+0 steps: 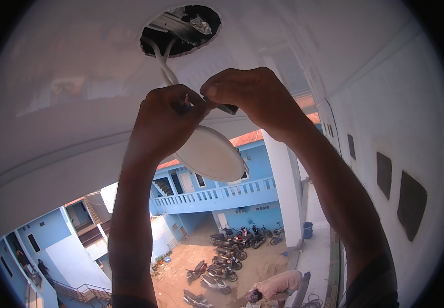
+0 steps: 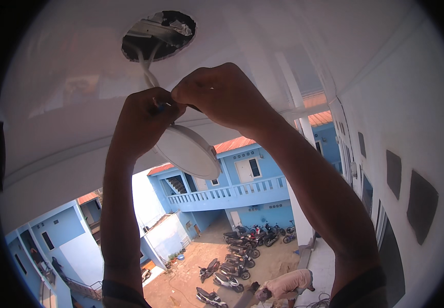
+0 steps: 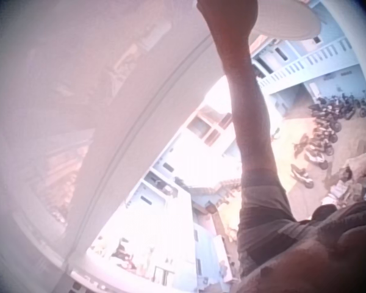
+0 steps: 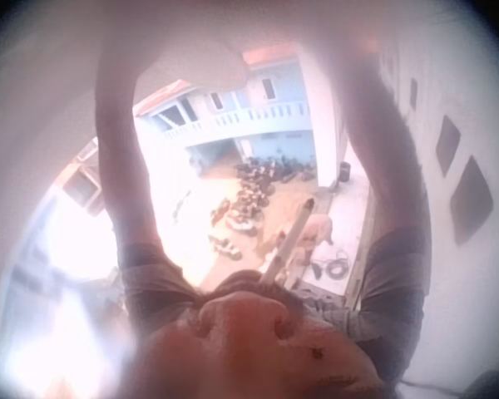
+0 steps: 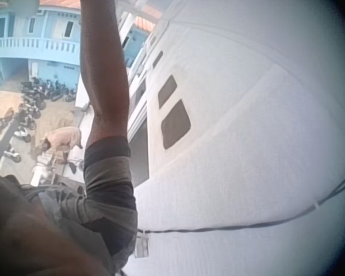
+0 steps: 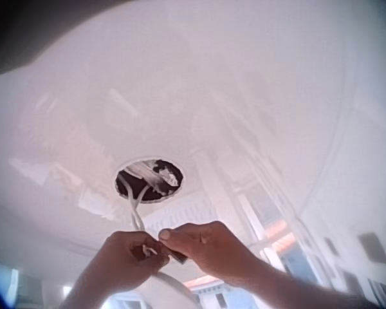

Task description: The person strips the insulation from electrical wires using pliers and twists the exposed ends. They then connect the wires to a ceiling-mounted light fixture and secure the connections with electrical tape.

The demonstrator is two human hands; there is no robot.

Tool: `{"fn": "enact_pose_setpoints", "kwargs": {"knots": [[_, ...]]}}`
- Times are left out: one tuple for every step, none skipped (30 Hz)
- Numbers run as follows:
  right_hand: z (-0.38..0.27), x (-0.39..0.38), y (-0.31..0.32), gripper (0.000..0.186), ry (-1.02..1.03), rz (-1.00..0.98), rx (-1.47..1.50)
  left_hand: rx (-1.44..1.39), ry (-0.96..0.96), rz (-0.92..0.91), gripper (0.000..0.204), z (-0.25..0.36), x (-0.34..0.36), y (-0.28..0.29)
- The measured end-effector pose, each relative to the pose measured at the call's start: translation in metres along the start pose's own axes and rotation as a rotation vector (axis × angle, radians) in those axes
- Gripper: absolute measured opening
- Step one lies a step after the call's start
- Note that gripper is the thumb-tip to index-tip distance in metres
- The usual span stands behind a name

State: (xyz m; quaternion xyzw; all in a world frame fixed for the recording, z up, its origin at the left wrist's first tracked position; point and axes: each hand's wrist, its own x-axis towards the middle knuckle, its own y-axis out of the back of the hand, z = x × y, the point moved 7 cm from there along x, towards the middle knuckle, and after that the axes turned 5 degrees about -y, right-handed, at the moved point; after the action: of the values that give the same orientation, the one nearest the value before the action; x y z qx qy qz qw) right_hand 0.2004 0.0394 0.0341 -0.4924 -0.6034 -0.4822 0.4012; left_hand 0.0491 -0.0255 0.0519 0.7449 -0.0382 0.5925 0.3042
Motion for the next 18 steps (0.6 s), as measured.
{"fn": "enact_pose_setpoints", "kwargs": {"knots": [[0.007, 0.004, -0.003, 0.034, -0.151, -0.035, 0.1, 0.005, 0.002, 0.012, 0.017, 0.0, -0.001, 0.001], [0.008, 0.006, -0.007, 0.035, -0.075, -0.046, 0.326, 0.009, 0.004, 0.023, 0.016, 0.0, -0.001, 0.001], [0.016, 0.005, -0.009, 0.034, -0.078, -0.072, 0.383, 0.004, -0.02, 0.018, 0.016, 0.0, 0.0, 0.001], [0.024, 0.003, -0.008, 0.033, -0.081, -0.098, 0.439, -0.002, -0.045, 0.013, 0.016, -0.003, 0.002, 0.001], [0.029, 0.001, -0.008, 0.033, -0.083, -0.124, 0.495, -0.008, -0.07, 0.008, 0.016, -0.003, 0.003, 0.0], [0.031, -0.001, -0.011, 0.028, -0.134, -0.128, 0.412, -0.004, -0.058, 0.004, 0.015, -0.003, 0.003, 0.001], [0.03, -0.004, -0.013, 0.028, -0.146, -0.117, 0.315, -0.001, -0.045, 0.0, 0.015, -0.002, 0.003, 0.001], [0.028, -0.006, -0.015, 0.028, -0.157, -0.105, 0.216, 0.003, -0.033, -0.004, 0.015, -0.001, 0.002, 0.002], [0.029, -0.008, -0.015, 0.027, -0.17, -0.089, 0.115, -0.006, -0.04, 0.0, 0.014, 0.0, 0.003, 0.0], [0.033, -0.009, -0.015, 0.025, -0.153, -0.073, 0.122, -0.015, -0.047, 0.004, 0.014, 0.0, 0.003, -0.002], [0.034, -0.012, -0.015, 0.023, -0.183, -0.092, 0.096, -0.025, -0.054, 0.008, 0.014, 0.0, 0.003, -0.004], [0.031, -0.015, -0.015, 0.021, -0.211, -0.116, 0.074, -0.02, -0.047, 0.014, 0.014, 0.0, 0.001, -0.004], [0.029, -0.018, -0.016, 0.02, -0.238, -0.141, 0.053, -0.015, -0.04, 0.02, 0.014, -0.001, 0.0, -0.004], [0.024, -0.02, -0.015, 0.019, -0.213, -0.148, -0.02, -0.011, -0.033, 0.026, 0.014, -0.002, -0.001, -0.003], [0.017, -0.022, -0.013, 0.018, -0.185, -0.153, -0.096, -0.008, -0.044, 0.041, 0.015, -0.003, -0.001, -0.003], [0.013, -0.023, -0.013, 0.018, -0.157, -0.159, -0.17, -0.005, -0.054, 0.057, 0.015, -0.005, 0.0, -0.002], [0.006, -0.023, -0.013, 0.018, -0.052, -0.153, -0.261, -0.001, -0.064, 0.072, 0.016, -0.006, -0.001, -0.001], [-0.001, -0.023, -0.012, 0.019, 0.052, -0.142, -0.354, -0.006, -0.057, 0.068, 0.016, -0.005, 0.0, -0.002]]}}
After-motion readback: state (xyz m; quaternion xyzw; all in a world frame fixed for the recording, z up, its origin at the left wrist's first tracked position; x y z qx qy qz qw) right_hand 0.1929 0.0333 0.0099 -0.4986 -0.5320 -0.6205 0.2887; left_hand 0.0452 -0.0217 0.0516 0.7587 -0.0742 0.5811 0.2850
